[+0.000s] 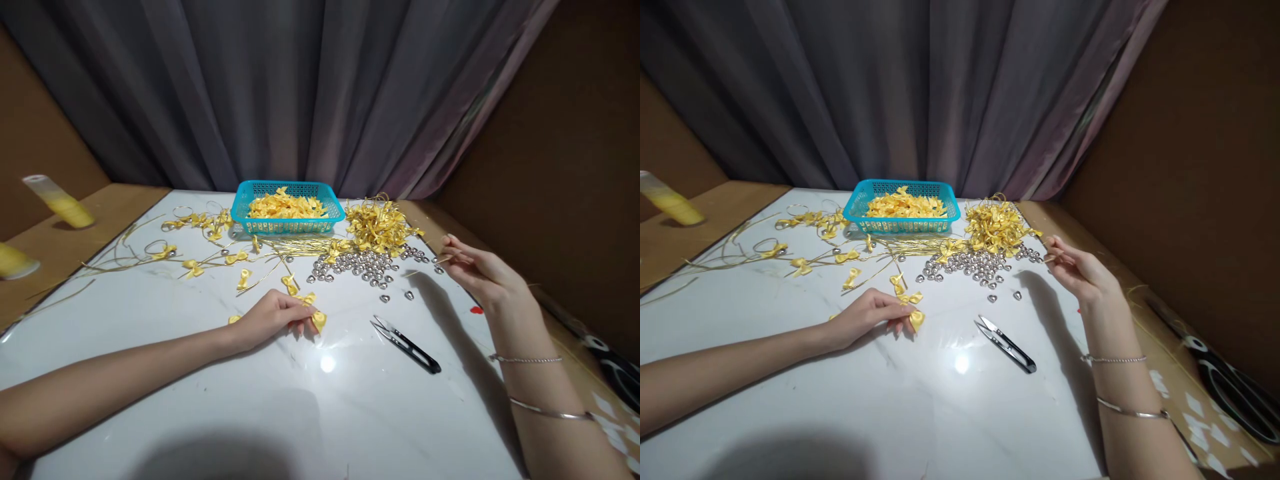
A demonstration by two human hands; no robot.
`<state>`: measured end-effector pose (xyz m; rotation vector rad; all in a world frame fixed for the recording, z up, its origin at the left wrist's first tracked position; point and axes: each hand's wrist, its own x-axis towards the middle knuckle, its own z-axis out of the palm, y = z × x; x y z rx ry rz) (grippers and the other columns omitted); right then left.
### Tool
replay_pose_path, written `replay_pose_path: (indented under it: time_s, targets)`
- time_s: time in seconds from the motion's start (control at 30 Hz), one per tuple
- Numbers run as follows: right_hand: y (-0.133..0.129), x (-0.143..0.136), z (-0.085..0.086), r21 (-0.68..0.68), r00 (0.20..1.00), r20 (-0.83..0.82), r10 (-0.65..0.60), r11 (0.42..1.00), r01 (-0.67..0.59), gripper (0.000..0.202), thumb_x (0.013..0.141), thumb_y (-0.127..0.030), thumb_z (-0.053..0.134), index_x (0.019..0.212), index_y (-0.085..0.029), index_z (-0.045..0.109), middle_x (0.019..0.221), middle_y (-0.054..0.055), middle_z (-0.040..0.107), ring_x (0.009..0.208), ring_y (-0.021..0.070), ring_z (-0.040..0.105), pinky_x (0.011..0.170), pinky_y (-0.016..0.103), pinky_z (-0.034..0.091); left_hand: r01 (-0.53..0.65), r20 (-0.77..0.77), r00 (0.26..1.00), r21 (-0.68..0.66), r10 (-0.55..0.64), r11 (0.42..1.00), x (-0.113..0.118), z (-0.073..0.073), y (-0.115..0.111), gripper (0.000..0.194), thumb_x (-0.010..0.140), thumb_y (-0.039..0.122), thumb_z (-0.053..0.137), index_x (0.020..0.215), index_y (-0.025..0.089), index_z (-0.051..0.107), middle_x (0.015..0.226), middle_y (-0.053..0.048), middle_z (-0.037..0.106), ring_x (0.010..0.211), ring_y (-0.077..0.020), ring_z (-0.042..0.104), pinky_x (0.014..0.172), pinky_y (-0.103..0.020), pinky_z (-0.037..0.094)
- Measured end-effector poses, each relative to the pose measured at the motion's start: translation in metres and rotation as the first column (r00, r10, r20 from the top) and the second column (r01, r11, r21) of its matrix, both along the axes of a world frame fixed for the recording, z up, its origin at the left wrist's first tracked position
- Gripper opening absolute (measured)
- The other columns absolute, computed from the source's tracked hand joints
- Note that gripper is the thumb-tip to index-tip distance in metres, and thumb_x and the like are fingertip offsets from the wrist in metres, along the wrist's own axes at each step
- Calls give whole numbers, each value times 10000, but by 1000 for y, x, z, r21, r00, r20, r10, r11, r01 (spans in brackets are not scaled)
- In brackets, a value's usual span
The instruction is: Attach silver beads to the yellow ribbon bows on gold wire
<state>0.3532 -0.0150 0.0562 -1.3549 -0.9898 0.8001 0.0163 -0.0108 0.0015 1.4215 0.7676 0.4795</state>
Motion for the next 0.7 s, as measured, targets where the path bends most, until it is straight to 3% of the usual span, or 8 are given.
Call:
replay_pose_path:
  time_s: [0.1,0.13,0.2,0.3,0.43,0.53,0.7]
  targets:
    - [3,-21,-7,-120,987,-99,127,983,-138,151,802,-137,525,660,-176,562,565,-37,428,422,43,352,432,180,362,68,-54,996,68,-64,995,-1,1,-1,320,830,309,542,668,109,731,697,-90,708,594,-113,517,577,-222,379]
    - [4,-31,-11,-154,979,-121,166,971,-184,84,765,-189,589,683,-173,577,550,-42,431,423,51,371,430,192,363,81,-69,995,82,-76,993,-1,2,-1,324,835,308,535,666,113,730,690,-82,706,601,-113,520,583,-220,382]
    - [5,-52,-19,-216,962,-130,239,941,-262,141,667,-250,694,679,-152,593,495,-54,428,385,47,339,372,189,293,87,-87,993,100,-78,991,-1,3,-1,327,842,306,527,661,120,726,674,-67,701,605,-112,526,587,-215,384]
    - [8,-81,-27,-369,894,64,444,843,-392,204,681,-322,676,692,-129,614,456,-49,466,350,41,320,343,183,246,83,-105,992,117,-71,990,-1,4,-1,322,846,299,524,661,125,722,649,-47,689,590,-106,525,573,-208,377]
    - [16,-105,-28,-536,681,328,655,722,-436,110,729,-168,549,652,-124,615,489,-11,577,383,80,491,417,201,412,74,-120,991,127,-59,989,-1,3,-2,320,846,296,524,660,122,718,659,-47,691,591,-106,527,573,-206,375]
    - [23,-115,-27,-550,627,383,678,713,-434,134,693,-61,498,675,-134,608,456,-24,586,407,107,558,465,203,462,74,-107,992,133,-60,988,-2,2,-1,328,847,298,520,656,120,717,680,-57,699,610,-111,528,585,-206,381]
    - [33,-123,-25,-568,540,481,691,715,-409,183,606,14,472,565,-154,532,411,-31,575,343,110,539,398,184,431,83,-91,993,136,-71,987,-2,-1,0,322,852,287,513,671,119,719,702,-60,705,627,-109,533,603,-202,389]
